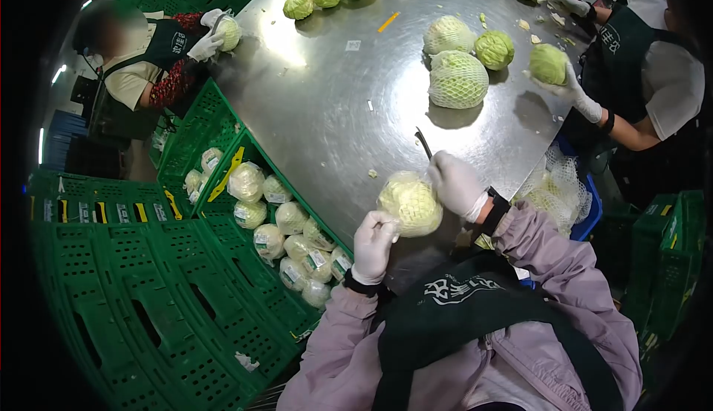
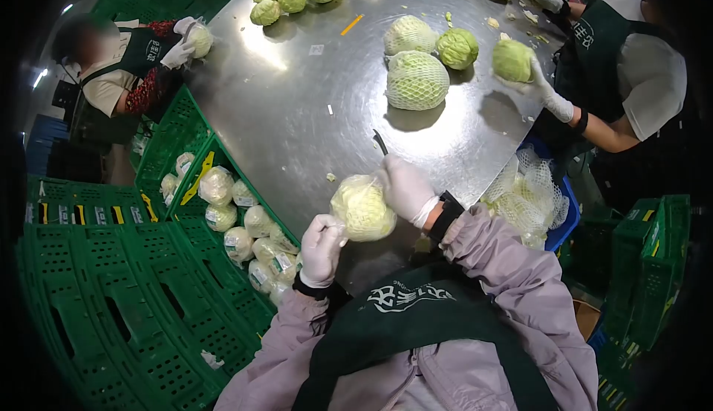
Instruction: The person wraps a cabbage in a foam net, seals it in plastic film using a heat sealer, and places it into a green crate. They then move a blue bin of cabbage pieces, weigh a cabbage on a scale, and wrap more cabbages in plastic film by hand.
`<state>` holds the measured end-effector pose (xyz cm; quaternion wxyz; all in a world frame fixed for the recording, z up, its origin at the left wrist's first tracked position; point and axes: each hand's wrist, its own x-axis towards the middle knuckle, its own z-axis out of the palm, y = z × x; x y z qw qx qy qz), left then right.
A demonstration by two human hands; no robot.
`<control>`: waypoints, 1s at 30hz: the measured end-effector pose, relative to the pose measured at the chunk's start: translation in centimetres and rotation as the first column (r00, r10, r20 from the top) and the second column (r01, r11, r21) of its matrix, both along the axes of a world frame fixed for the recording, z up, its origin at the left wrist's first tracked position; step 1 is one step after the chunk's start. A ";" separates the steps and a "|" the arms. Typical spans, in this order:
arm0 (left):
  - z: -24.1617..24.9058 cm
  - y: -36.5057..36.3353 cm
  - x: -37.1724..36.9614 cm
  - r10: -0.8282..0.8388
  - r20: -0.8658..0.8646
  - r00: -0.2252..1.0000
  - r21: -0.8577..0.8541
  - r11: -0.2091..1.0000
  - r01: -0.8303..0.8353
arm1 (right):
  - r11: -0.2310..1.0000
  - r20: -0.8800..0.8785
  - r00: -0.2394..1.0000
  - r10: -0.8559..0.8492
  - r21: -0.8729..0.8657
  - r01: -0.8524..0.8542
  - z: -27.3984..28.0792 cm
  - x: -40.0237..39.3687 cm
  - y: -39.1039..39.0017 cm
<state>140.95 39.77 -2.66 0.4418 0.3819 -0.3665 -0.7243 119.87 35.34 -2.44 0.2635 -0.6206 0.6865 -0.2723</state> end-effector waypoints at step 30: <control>-6.0 4.6 3.3 -0.162 0.218 0.963 -0.175 0.964 0.201 | 0.712 0.703 -0.508 -0.497 -0.004 -0.702 16.2 3.8 6.7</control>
